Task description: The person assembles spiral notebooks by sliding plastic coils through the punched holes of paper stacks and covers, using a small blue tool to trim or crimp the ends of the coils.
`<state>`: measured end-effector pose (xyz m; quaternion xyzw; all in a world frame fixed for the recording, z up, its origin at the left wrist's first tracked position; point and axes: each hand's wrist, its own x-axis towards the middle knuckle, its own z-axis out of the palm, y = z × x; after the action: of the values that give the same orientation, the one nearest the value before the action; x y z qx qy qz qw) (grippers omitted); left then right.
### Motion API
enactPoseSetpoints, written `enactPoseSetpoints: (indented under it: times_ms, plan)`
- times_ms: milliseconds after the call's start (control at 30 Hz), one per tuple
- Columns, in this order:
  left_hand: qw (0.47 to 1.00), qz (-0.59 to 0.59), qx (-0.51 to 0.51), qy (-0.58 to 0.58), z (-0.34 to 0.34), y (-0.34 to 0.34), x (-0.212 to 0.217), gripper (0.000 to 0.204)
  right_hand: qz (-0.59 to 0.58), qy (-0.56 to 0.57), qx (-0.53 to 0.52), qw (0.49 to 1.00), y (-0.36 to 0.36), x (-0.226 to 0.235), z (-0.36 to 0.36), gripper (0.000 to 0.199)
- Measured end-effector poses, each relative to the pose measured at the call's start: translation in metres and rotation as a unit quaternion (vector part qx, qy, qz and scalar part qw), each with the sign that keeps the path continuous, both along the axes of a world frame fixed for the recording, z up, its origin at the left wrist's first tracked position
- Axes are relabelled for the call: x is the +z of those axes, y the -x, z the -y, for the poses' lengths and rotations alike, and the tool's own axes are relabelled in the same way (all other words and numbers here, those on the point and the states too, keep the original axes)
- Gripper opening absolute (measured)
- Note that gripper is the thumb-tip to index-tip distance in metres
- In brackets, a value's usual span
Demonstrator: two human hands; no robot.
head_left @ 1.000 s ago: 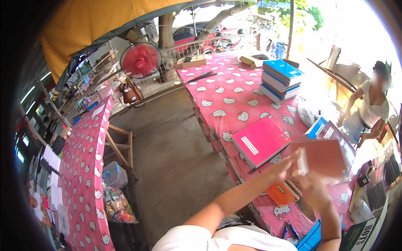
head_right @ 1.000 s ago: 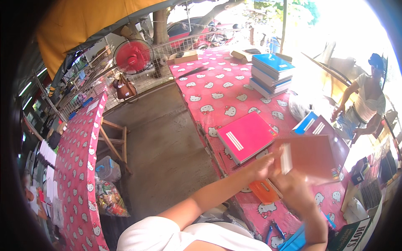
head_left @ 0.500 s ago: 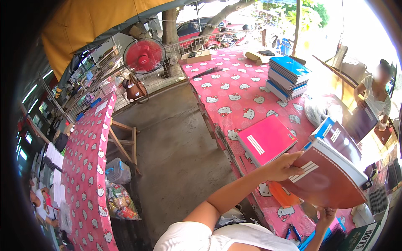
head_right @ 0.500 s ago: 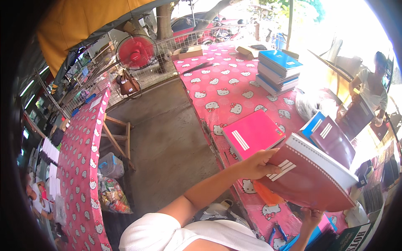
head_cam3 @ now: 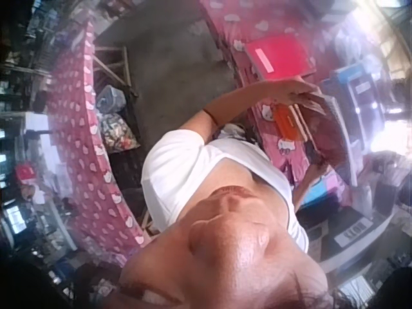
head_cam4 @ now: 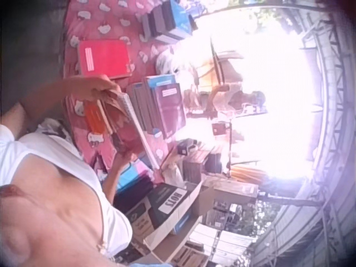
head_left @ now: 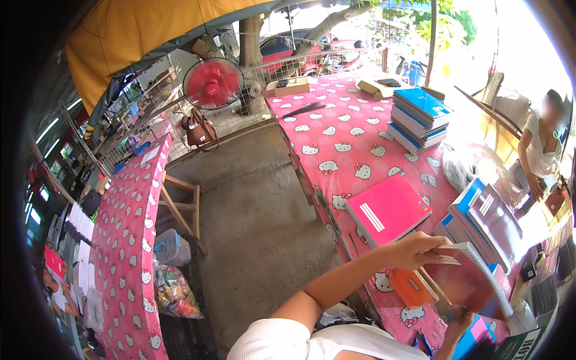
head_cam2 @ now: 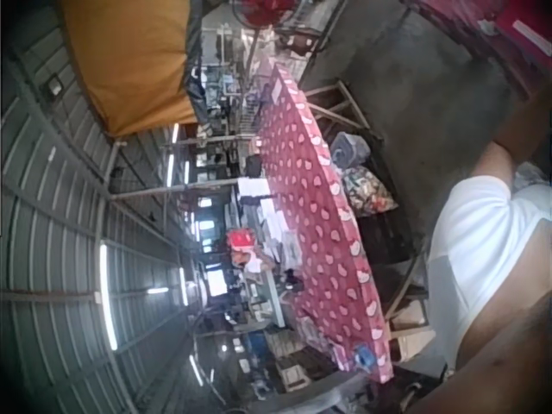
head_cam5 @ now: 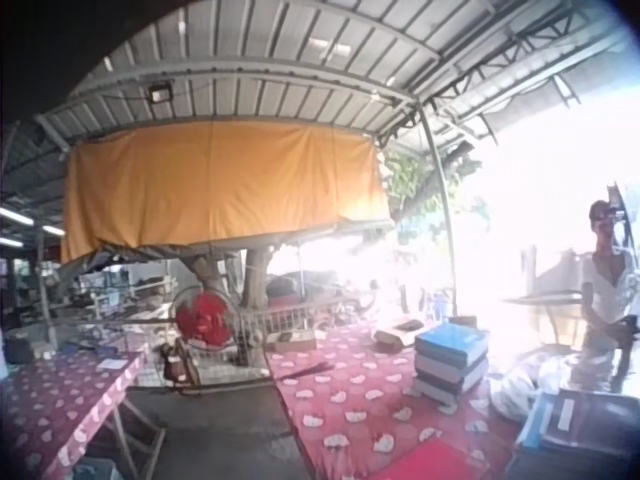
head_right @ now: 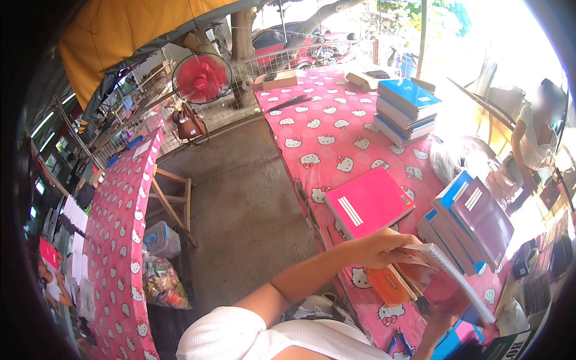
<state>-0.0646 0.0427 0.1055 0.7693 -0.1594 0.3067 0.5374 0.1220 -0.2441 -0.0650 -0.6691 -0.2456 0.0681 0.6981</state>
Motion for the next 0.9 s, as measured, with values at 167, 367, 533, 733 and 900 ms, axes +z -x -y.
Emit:
enactPoseSetpoints:
  times_ms: [167, 367, 533, 733, 900]
  plan:
    - [0.999, 0.03, 0.024, -0.023, -0.009, -0.004, -0.008, 0.031, 0.143, 0.276, -0.07, 0.948, 0.013, -0.021, -0.006, 0.02]
    - [0.999, -0.024, 0.027, 0.014, -0.014, -0.004, -0.013, 0.035, 0.106, 0.139, -0.055, 0.983, 0.022, -0.008, -0.011, 0.016]
    - [0.997, -0.057, 0.054, -0.015, -0.016, -0.008, -0.028, 0.033, 0.1, 0.206, -0.064, 0.971, 0.032, -0.001, -0.015, 0.015]
    - [0.97, -0.082, 0.213, -0.078, -0.022, -0.007, -0.058, 0.044, 0.161, 0.195, -0.019, 0.967, 0.024, -0.046, -0.012, 0.015]
    - [0.924, -0.078, 0.133, 0.351, 0.0, -0.009, -0.12, 0.065, 0.036, 0.104, 0.096, 0.989, 0.035, -0.017, -0.017, 0.039]
